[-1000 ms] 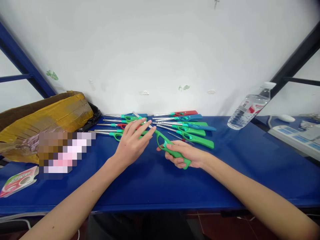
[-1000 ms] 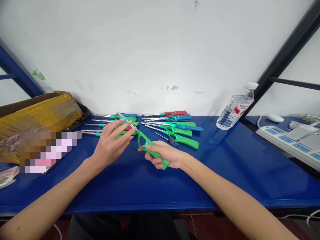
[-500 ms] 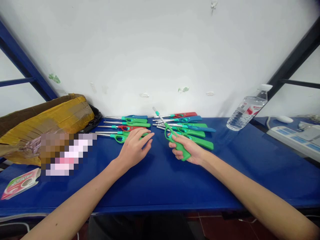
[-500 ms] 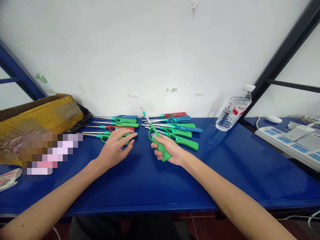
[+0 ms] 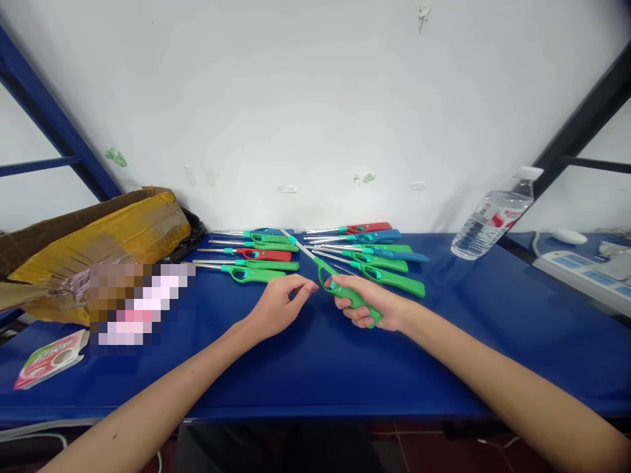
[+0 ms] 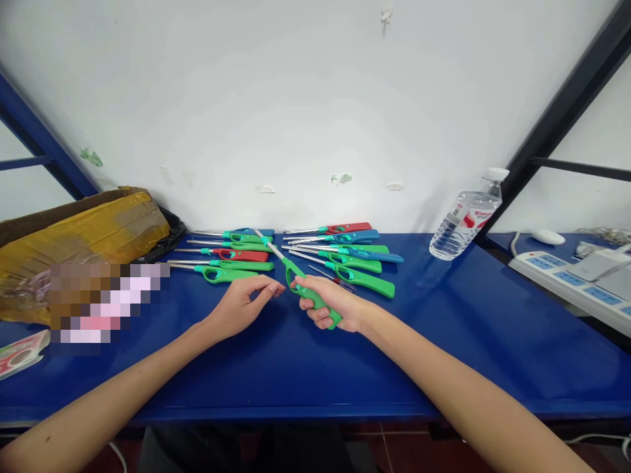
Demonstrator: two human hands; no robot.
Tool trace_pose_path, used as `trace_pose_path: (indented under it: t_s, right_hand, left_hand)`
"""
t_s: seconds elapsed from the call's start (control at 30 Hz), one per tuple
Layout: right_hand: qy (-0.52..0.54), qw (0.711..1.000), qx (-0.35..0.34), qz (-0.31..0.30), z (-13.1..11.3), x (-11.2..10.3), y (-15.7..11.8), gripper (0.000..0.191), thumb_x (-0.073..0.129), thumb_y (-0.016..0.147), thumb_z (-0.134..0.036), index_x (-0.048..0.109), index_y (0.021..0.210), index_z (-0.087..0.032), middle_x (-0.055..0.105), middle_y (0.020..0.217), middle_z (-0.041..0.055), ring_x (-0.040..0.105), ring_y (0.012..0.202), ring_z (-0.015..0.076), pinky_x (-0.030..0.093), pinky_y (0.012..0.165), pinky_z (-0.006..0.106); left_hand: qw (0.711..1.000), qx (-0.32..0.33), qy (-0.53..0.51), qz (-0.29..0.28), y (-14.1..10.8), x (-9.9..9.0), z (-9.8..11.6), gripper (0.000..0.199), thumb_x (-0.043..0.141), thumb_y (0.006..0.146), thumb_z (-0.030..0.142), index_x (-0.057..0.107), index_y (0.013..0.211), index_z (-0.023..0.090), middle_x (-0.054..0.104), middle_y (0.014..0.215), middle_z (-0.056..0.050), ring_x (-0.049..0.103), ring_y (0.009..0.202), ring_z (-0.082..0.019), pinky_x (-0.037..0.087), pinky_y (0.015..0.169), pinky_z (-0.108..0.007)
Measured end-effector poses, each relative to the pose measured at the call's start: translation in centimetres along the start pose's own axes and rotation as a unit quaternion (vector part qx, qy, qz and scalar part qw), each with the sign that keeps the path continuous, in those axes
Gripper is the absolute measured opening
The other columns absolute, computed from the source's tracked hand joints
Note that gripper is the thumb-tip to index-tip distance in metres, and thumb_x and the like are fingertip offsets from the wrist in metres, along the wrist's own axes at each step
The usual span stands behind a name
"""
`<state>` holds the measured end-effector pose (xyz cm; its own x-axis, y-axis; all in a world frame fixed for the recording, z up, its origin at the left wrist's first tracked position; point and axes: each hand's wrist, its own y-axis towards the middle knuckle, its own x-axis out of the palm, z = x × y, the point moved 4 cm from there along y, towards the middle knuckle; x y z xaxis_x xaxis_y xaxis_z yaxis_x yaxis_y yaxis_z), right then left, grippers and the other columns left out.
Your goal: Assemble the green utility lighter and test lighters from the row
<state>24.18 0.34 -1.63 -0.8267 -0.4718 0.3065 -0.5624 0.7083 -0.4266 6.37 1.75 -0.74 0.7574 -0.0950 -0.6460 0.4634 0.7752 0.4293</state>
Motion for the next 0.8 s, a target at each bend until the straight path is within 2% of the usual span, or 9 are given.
trace_pose_path:
  t_s: [0.1, 0.3, 0.6, 0.8]
  right_hand:
    - [-0.034, 0.998, 0.026, 0.037, 0.6, 0.0, 0.0, 0.034, 0.045, 0.095, -0.059, 0.047, 0.1, -0.025, 0.037, 0.059, -0.0097, 0.018, 0.036, 0.0022, 0.017, 0.03, 0.011]
    - [-0.087, 0.995, 0.023, 0.045, 1.1, 0.5, 0.1, 0.045, 0.047, 0.089, -0.07, 0.045, 0.095, -0.026, 0.036, 0.059, -0.0098, 0.018, 0.037, 0.0019, 0.017, 0.03, 0.011]
    - [-0.103, 0.994, 0.008, 0.032, 1.5, 1.0, 0.2, 0.045, 0.054, 0.086, -0.069, 0.041, 0.091, -0.026, 0.038, 0.059, -0.0101, 0.02, 0.037, 0.0021, 0.019, 0.03, 0.012]
    - [-0.082, 0.995, -0.02, 0.056, 0.7, 1.1, -0.1, 0.036, 0.058, 0.09, -0.058, 0.04, 0.093, -0.026, 0.04, 0.062, -0.0105, 0.021, 0.038, 0.0018, 0.019, 0.031, 0.011]
  left_hand:
    - [0.999, 0.006, -0.009, -0.035, -0.4, 0.2, 0.6, 0.026, 0.049, 0.096, 0.025, 0.071, 0.085, 0.017, 0.073, 0.083, -0.003, 0.067, 0.075, -0.014, 0.049, 0.07, -0.024]
    - [0.997, 0.055, -0.028, -0.055, -1.0, 0.5, 2.0, 0.025, 0.048, 0.094, 0.02, 0.071, 0.083, 0.016, 0.072, 0.078, -0.003, 0.065, 0.069, -0.012, 0.047, 0.067, -0.022]
    - [0.992, 0.047, -0.03, -0.114, -1.6, 1.1, 2.2, 0.023, 0.051, 0.093, 0.02, 0.07, 0.081, 0.016, 0.07, 0.075, -0.002, 0.062, 0.065, -0.011, 0.044, 0.063, -0.021]
    - [0.99, 0.049, -0.031, -0.13, -1.6, 1.3, 2.3, 0.025, 0.05, 0.095, 0.022, 0.07, 0.082, 0.015, 0.069, 0.075, -0.003, 0.062, 0.066, -0.012, 0.044, 0.063, -0.022]
